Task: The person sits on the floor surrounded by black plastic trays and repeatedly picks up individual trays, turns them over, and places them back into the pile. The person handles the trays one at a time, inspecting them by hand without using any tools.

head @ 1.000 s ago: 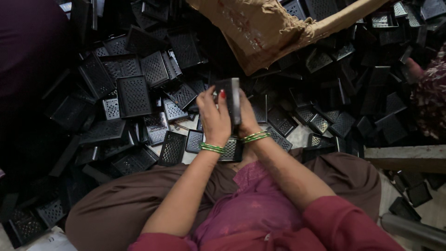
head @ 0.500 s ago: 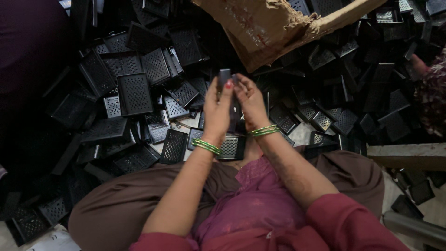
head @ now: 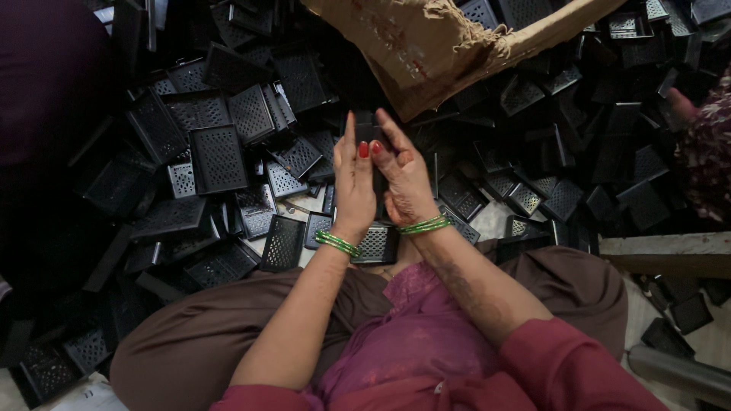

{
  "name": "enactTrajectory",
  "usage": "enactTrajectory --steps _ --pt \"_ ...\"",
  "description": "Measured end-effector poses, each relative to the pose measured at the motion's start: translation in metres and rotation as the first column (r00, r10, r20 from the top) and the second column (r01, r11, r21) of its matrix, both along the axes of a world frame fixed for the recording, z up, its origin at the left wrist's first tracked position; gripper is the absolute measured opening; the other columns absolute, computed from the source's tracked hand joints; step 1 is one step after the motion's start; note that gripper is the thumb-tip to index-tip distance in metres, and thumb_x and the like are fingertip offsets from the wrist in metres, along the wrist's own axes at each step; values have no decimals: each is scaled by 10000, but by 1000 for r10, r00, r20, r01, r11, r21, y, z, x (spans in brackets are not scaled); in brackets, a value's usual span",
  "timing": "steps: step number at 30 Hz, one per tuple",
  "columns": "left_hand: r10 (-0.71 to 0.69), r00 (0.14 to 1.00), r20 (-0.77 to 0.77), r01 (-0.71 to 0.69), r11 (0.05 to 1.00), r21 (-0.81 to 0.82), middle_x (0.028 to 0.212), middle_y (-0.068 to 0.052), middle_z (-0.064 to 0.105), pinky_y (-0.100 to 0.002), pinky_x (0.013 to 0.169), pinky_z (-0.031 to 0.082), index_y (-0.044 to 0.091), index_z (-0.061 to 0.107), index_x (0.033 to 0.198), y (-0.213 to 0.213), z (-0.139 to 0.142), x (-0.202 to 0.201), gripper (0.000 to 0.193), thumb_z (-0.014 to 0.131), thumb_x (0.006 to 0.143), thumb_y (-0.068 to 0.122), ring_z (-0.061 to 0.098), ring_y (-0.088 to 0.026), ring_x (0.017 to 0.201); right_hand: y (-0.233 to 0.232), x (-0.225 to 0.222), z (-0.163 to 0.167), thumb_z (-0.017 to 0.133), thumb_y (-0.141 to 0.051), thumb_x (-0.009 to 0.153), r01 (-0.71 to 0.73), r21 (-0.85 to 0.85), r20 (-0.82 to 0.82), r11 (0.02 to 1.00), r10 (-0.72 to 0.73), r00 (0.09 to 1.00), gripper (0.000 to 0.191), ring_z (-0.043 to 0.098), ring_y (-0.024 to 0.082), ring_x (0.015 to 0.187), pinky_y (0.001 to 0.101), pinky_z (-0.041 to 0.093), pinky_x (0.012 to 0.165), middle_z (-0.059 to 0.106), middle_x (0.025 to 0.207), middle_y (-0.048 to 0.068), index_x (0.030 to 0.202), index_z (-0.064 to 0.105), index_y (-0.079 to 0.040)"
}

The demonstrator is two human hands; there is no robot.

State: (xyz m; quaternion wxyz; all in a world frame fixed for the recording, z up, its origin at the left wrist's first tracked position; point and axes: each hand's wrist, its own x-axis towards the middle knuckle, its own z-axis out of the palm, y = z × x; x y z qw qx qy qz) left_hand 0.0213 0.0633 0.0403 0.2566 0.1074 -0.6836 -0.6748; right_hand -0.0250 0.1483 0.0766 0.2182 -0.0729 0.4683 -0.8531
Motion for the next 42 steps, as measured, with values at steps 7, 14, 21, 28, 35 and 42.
enactTrajectory --steps 7,14,21,28,35,42 --pt "20 1000 -24 -21 997 -69 1466 -177 453 -369 1187 372 131 293 1652 3 5 3 556 377 1164 384 482 -284 1340 1 1 4 817 -169 911 -35 -59 13 998 36 999 809 573 145 1258 294 472 1091 559 1445 68 1581 389 -20" --pt "33 999 36 -32 999 -21 1418 -176 493 -362 1181 372 103 384 1614 2 3 2 524 359 1162 367 508 -273 1323 6 -13 -6 786 -266 935 -50 -11 73 999 51 996 731 623 126 1156 275 509 1020 632 1353 62 1548 472 -19" --pt "12 1000 12 -12 1000 7 1444 -179 473 -363 1150 391 63 371 1590 -1 4 1 547 457 1129 346 502 -274 1338 4 -13 -8 789 -255 947 -44 49 9 998 44 999 713 633 93 1091 254 517 981 668 1277 34 1549 471 -42" --pt "35 999 -1 -35 997 -66 1400 -177 537 -361 1156 403 67 372 1605 -3 2 1 551 497 1127 311 539 -277 1305 5 -12 -1 769 -217 956 -50 18 69 999 48 996 672 627 90 1090 242 522 966 660 1280 32 1547 492 -55" --pt "33 999 1 -33 995 -95 1408 -191 517 -366 1157 399 66 355 1610 -1 0 3 562 457 1137 351 532 -292 1313 1 -8 -10 777 -231 955 -18 18 35 1000 18 999 671 611 82 1078 243 503 961 654 1268 27 1542 497 -68" --pt "31 998 48 -26 994 -108 1447 -205 516 -383 1170 389 53 371 1598 -3 -3 3 564 438 1132 365 521 -307 1344 6 -13 -14 777 -262 964 -31 147 -31 989 35 999 652 578 94 1094 247 475 994 633 1299 42 1536 534 -61"
